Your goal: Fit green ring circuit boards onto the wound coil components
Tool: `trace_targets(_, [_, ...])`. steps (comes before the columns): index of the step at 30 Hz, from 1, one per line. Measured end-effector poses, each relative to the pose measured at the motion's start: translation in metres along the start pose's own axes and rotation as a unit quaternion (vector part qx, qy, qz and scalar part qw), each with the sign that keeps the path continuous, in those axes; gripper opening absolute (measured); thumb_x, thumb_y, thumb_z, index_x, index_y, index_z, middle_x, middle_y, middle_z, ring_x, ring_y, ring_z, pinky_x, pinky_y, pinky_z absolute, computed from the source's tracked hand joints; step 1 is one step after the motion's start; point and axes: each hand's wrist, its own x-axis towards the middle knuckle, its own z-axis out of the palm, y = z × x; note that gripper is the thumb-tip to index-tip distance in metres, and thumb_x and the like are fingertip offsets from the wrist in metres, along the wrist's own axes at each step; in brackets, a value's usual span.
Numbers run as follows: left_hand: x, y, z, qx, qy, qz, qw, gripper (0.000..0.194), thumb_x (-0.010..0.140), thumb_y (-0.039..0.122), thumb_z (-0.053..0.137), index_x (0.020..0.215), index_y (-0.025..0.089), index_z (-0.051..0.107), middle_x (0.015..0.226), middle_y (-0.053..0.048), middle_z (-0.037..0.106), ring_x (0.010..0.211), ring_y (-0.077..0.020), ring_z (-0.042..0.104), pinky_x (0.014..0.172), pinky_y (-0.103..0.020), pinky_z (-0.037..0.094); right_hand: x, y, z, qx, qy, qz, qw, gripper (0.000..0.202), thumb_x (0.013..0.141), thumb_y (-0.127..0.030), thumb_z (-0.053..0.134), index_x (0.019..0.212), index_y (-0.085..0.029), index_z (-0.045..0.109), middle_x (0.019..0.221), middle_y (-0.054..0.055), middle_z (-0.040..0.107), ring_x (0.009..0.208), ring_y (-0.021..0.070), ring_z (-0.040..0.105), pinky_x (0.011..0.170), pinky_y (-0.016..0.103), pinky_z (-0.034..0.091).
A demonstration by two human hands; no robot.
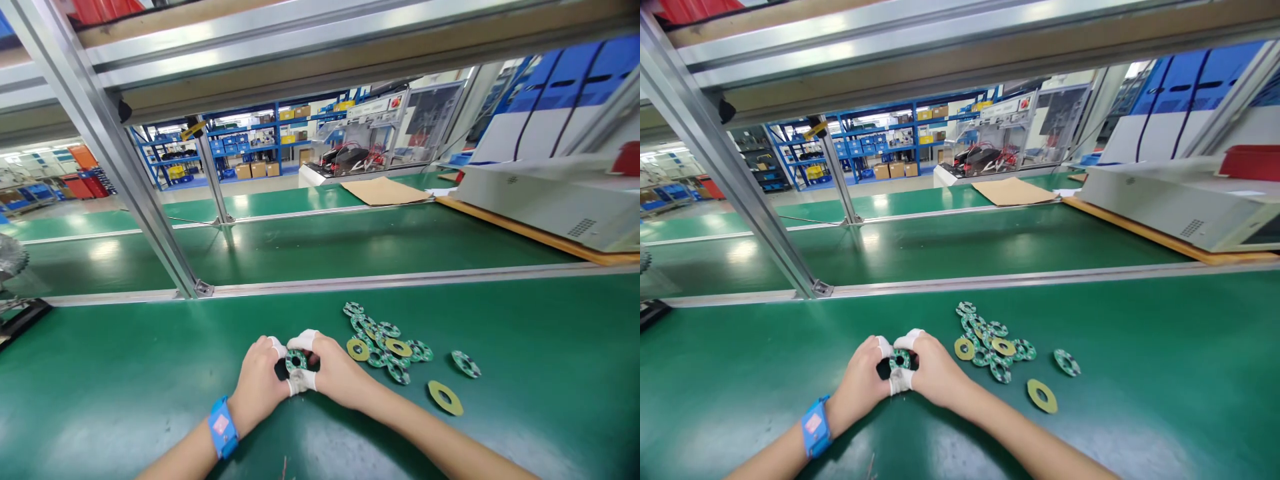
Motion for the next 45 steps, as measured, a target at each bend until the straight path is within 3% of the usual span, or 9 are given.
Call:
trace_targets(5, [0.0,-0.001,0.002,-0.002,0.0,0.006,1.0,0.03,0.071,0.046,0.066,0.074,0.017,0.062,0.074,-0.005,0.06,0.073,-0.0205,0.05,0.063,-0.031,0.036,0.0,0.001,-0.001,0.047,-0.003,-0.003,0.999,0.026,0.069,-0.015,0.068,0.095,-0.019,0.067,0.092,0.004,0.062,0.077,0.0174,0.055,0.062,0.024,0.044])
trace_targets(17, [-0.001,-0.002,0.002,-0.02,-0.002,0.001,1.0,0.026,0.076,0.044,0.064,0.072,0.018,0.061,0.074,-0.004,0.059,0.073,-0.0198,0.05,0.062,-0.03,0.034,-0.003,-0.001,0.001,-0.028,-0.002,-0.006,1.0,0.018,0.071,-0.016,0.063,0.089,-0.02,0.064,0.085,0.003,0.062,0.075,0.0187,0.055,0.063,0.025,0.043])
trace_targets(23, [-0.002,-0.003,0.003,-0.028,-0.002,0.002,1.0,0.026,0.074,0.045,0.065,0.074,0.019,0.061,0.075,-0.004,0.059,0.073,-0.02,0.049,0.063,-0.031,0.034,-0.003,-0.001,-0.001,-0.032,-0.017,0.0,0.999,0.024,0.071,-0.009,0.059,0.092,-0.02,0.065,0.085,0.003,0.061,0.076,0.0184,0.055,0.065,0.026,0.043])
trace_targets(34, [-0.001,0.001,0.001,0.0,-0.028,-0.014,1.0,0.025,0.076,0.042,0.063,0.074,0.018,0.06,0.078,-0.005,0.059,0.075,-0.0204,0.049,0.065,-0.032,0.036,0.0,-0.001,0.0,-0.016,-0.014,0.011,1.0,0.022,0.071,-0.016,0.066,0.093,-0.019,0.065,0.085,0.004,0.06,0.079,0.0204,0.055,0.069,0.029,0.045])
trace_targets(38, [-0.002,0.002,-0.016,-0.028,-0.066,-0.009,0.997,0.034,0.07,0.044,0.068,0.09,0.018,0.062,0.087,-0.006,0.06,0.082,-0.0224,0.051,0.071,-0.034,0.041,0.0,-0.001,0.001,0.001,-0.006,-0.001,1.0,0.023,0.071,-0.012,0.064,0.093,-0.019,0.064,0.086,0.004,0.061,0.08,0.0202,0.055,0.07,0.029,0.045])
trace_targets(42, [-0.009,0.001,-0.032,-0.085,-0.088,-0.027,0.992,0.072,0.059,0.034,0.077,0.122,0.015,0.048,0.112,-0.011,0.057,0.101,-0.026,0.052,0.088,-0.038,0.043,-0.002,0.001,0.003,0.006,0.005,-0.02,1.0,0.023,0.073,-0.013,0.061,0.096,-0.018,0.063,0.087,0.004,0.06,0.079,0.0194,0.055,0.071,0.03,0.046])
trace_targets(45, [-0.013,0.004,-0.033,-0.105,-0.075,-0.033,0.991,0.065,0.061,0.03,0.076,0.119,0.016,0.05,0.111,-0.01,0.058,0.102,-0.0253,0.052,0.088,-0.038,0.043,-0.003,0.001,0.004,0.004,0.009,-0.026,1.0,0.023,0.074,-0.014,0.059,0.096,-0.019,0.063,0.087,0.004,0.061,0.081,0.0199,0.056,0.071,0.03,0.046])
